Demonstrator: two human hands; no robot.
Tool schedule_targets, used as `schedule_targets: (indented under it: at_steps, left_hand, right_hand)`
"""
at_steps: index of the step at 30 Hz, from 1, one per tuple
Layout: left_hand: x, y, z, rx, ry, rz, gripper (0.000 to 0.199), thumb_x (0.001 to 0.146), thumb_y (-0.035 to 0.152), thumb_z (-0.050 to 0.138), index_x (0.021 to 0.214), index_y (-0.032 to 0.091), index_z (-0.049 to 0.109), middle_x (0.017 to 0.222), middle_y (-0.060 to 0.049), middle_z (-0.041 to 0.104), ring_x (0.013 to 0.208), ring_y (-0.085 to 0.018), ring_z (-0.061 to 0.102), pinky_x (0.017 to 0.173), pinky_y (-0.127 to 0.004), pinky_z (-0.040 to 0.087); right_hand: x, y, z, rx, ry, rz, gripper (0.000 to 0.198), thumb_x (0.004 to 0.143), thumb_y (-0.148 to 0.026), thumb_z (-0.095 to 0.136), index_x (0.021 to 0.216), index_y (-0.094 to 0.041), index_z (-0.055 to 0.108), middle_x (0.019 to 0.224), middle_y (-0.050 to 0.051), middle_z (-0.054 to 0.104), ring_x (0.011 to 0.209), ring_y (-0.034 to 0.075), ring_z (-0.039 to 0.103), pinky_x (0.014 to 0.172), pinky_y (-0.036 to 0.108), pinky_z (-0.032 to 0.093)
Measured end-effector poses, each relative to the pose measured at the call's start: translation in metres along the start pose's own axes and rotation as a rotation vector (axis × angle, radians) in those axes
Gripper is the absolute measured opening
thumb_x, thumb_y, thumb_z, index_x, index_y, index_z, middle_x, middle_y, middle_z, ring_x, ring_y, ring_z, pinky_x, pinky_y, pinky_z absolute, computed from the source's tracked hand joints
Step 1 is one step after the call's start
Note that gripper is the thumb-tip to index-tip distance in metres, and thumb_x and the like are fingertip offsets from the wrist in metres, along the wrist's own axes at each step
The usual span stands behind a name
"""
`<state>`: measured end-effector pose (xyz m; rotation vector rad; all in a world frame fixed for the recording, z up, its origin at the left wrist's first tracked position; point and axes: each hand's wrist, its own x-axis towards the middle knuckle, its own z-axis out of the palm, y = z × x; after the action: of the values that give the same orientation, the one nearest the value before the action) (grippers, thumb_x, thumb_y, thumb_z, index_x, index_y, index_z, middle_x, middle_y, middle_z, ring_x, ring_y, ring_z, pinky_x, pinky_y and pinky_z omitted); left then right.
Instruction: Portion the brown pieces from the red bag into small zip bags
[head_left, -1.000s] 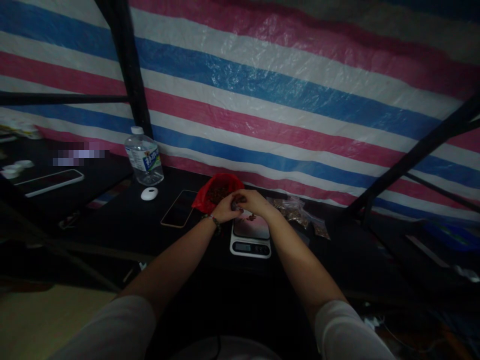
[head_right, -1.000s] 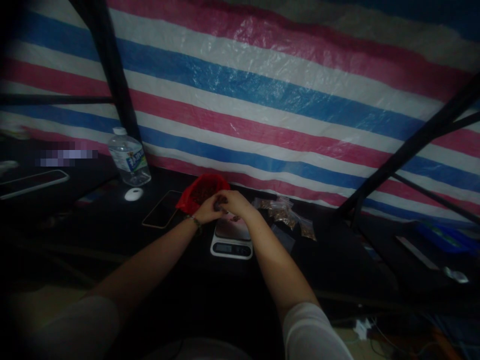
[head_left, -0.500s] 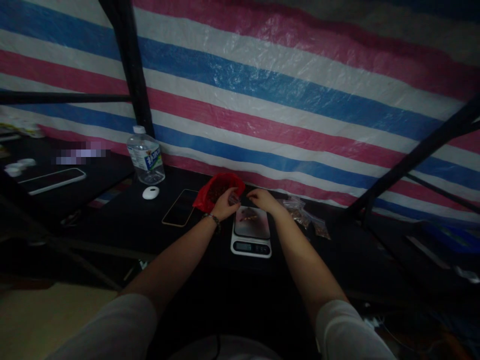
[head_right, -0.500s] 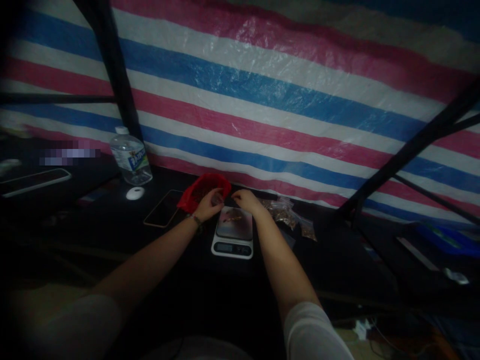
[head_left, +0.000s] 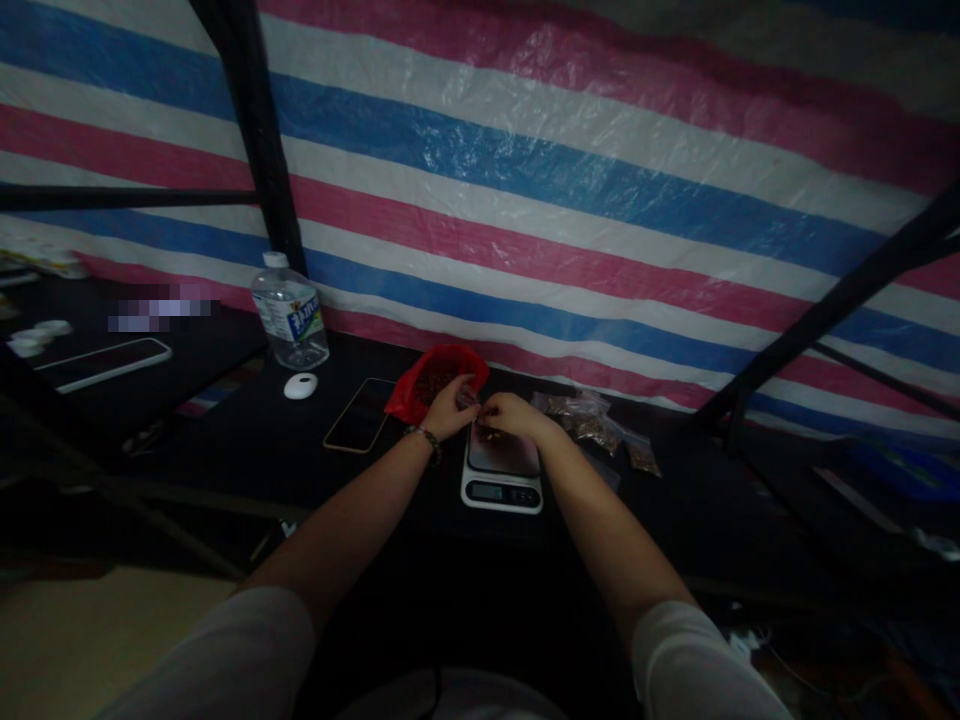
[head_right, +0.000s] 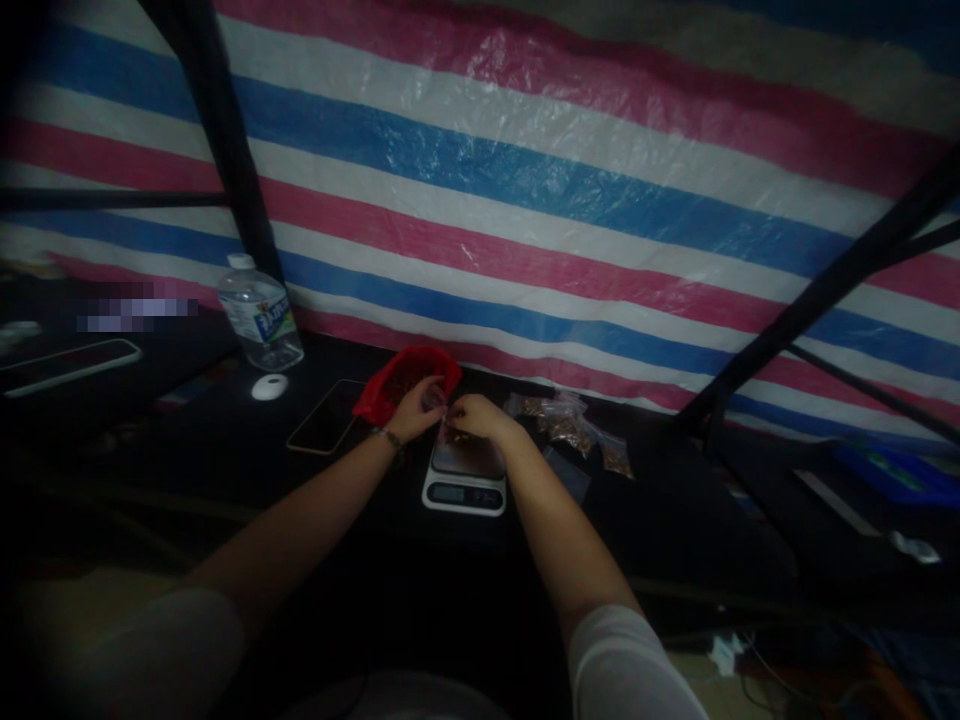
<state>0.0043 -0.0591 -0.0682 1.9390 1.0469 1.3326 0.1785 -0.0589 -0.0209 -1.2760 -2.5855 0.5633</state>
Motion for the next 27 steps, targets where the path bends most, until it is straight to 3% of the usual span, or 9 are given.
schedule_targets:
  at_steps: [5, 8, 12, 17, 22, 27]
  left_hand:
    - [0.000, 0.001, -0.001, 0.013, -0.003, 0.019, 0.055, 0.070, 0.019, 0.060, 0.122, 0.014, 0.047, 0.096, -0.006, 0.063, 0.084, -0.017, 0.062, 0.079, -0.031, 0.049]
    - [0.001, 0.000, 0.000, 0.025, 0.001, 0.027, 0.055, 0.069, 0.019, 0.061, 0.122, 0.013, 0.048, 0.097, -0.007, 0.063, 0.086, -0.018, 0.062, 0.081, -0.032, 0.049]
    - [0.001, -0.002, 0.001, 0.016, -0.006, 0.009, 0.056, 0.070, 0.021, 0.061, 0.123, 0.013, 0.047, 0.094, -0.006, 0.063, 0.081, -0.017, 0.062, 0.077, -0.031, 0.049]
    - [0.001, -0.004, 0.002, 0.013, -0.012, -0.002, 0.056, 0.070, 0.023, 0.062, 0.123, 0.013, 0.046, 0.093, -0.006, 0.063, 0.080, -0.016, 0.061, 0.076, -0.029, 0.049]
    - [0.001, -0.007, 0.003, -0.005, -0.025, 0.011, 0.056, 0.072, 0.023, 0.061, 0.124, 0.013, 0.045, 0.094, -0.006, 0.063, 0.081, -0.016, 0.061, 0.077, -0.030, 0.049]
    - [0.000, -0.005, 0.001, 0.045, -0.058, 0.017, 0.057, 0.071, 0.024, 0.061, 0.125, 0.013, 0.046, 0.098, -0.006, 0.063, 0.085, -0.017, 0.062, 0.080, -0.031, 0.048]
  right_hand:
    - [-0.004, -0.009, 0.000, 0.020, -0.147, -0.164, 0.017, 0.073, -0.026, 0.066, 0.084, -0.017, 0.073, 0.078, 0.002, 0.070, 0.072, 0.015, 0.063, 0.067, 0.021, 0.044]
    - [-0.005, -0.013, -0.002, -0.013, -0.182, -0.213, 0.017, 0.071, -0.017, 0.065, 0.086, -0.018, 0.073, 0.082, 0.002, 0.071, 0.073, 0.014, 0.063, 0.069, 0.021, 0.044]
    - [-0.011, -0.012, -0.010, -0.127, -0.145, -0.190, 0.020, 0.070, -0.009, 0.061, 0.084, -0.016, 0.074, 0.080, 0.004, 0.070, 0.073, 0.014, 0.061, 0.069, 0.022, 0.042]
    - [-0.025, -0.008, -0.023, -0.129, -0.116, -0.158, 0.017, 0.077, -0.019, 0.059, 0.085, -0.013, 0.073, 0.080, 0.007, 0.068, 0.074, 0.016, 0.059, 0.068, 0.023, 0.042]
    - [-0.034, -0.006, -0.026, -0.071, -0.164, -0.157, 0.019, 0.070, -0.016, 0.066, 0.088, -0.015, 0.072, 0.084, 0.005, 0.067, 0.078, 0.016, 0.059, 0.070, 0.023, 0.043]
    - [-0.030, -0.010, -0.022, -0.162, -0.133, -0.125, 0.019, 0.069, -0.011, 0.063, 0.085, -0.015, 0.072, 0.082, 0.005, 0.067, 0.077, 0.016, 0.058, 0.070, 0.023, 0.042]
